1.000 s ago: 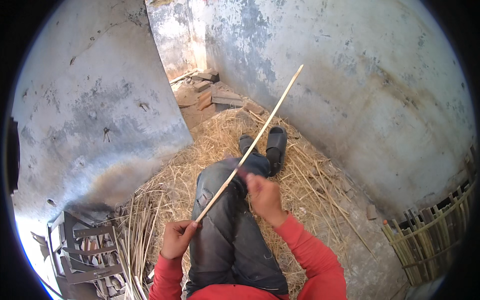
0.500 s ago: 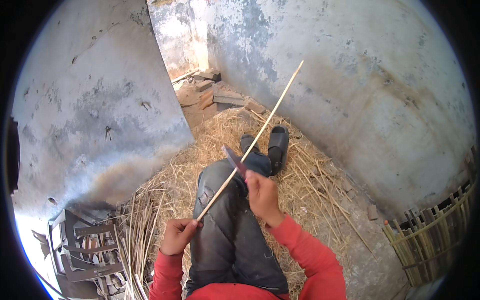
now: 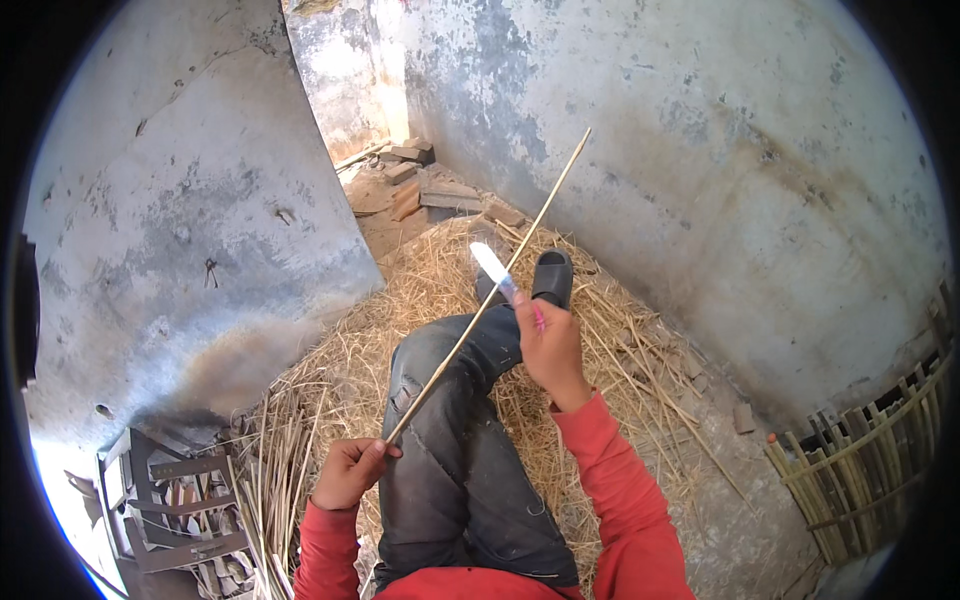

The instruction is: The person shaves a thin bamboo stick using a knife while sitting on a pile of straw.

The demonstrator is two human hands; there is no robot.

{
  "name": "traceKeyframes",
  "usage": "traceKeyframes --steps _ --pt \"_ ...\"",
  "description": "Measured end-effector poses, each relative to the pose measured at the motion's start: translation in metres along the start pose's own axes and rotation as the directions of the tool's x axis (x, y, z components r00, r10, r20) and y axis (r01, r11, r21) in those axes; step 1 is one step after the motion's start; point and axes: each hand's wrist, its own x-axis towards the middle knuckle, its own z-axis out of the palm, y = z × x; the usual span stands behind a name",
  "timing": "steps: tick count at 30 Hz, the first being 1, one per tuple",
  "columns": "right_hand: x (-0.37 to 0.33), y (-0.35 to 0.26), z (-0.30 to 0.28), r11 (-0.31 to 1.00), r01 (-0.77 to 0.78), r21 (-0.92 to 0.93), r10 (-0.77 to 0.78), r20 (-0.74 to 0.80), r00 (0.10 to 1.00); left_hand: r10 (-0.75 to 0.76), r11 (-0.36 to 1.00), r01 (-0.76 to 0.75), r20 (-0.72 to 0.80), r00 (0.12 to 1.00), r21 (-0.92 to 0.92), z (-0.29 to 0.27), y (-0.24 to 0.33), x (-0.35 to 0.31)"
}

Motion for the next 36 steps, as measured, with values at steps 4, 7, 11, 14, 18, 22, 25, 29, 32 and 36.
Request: traceKeyframes --steps 4,7,11,14,18,22,25,29,32,36 --pt "-0.025 -0.004 0.016 0.997 0.074 0.007 -0.075 0.153 0.985 0.000 1.000 0.001 0.022 1.000 -0.018 0.003 0.002 0.002" --pt "-0.065 -0.031 0.029 0.979 0.191 0.064 -0.202 0.268 0.942 -0.016 1.000 0.016 0.020 1.000 -0.027 0.000 0.000 0.000" --pt "-0.036 -0.014 0.022 0.996 0.087 -0.006 -0.085 0.160 0.983 -0.059 0.997 0.060 0.010 0.998 -0.052 0.001 -0.001 -0.003" --pt "-0.025 -0.018 0.019 0.999 0.023 -0.034 -0.020 0.078 0.997 -0.019 0.999 0.019 0.009 1.000 -0.033 0.002 0.000 0.001" --pt "-0.068 -0.014 0.040 0.955 0.292 -0.051 -0.274 0.224 0.935 -0.044 0.998 0.046 0.031 0.999 -0.042 -0.002 0.000 0.000" --pt "-0.017 -0.001 0.030 0.994 0.102 -0.031 -0.101 0.009 0.995 -0.063 0.993 0.066 0.034 0.997 -0.095 0.002 0.000 0.000" --pt "-0.005 -0.006 0.024 0.999 0.019 -0.048 -0.022 -0.051 0.998 -0.056 0.996 0.058 0.028 0.998 -0.067 0.002 -0.001 -0.001" --pt "-0.062 -0.019 0.036 0.977 0.213 -0.018 -0.202 0.257 0.945 -0.044 0.997 0.045 0.021 0.999 -0.065 0.001 -0.004 0.000" --pt "-0.047 -0.015 0.035 0.982 0.189 -0.025 -0.175 0.269 0.947 -0.090 0.993 0.090 0.012 0.996 -0.079 0.000 -0.006 -0.004" --pt "0.022 0.015 0.014 0.989 0.056 -0.137 -0.055 0.012 0.998 -0.019 1.000 0.019 -0.024 1.000 -0.010 0.002 0.002 -0.010"
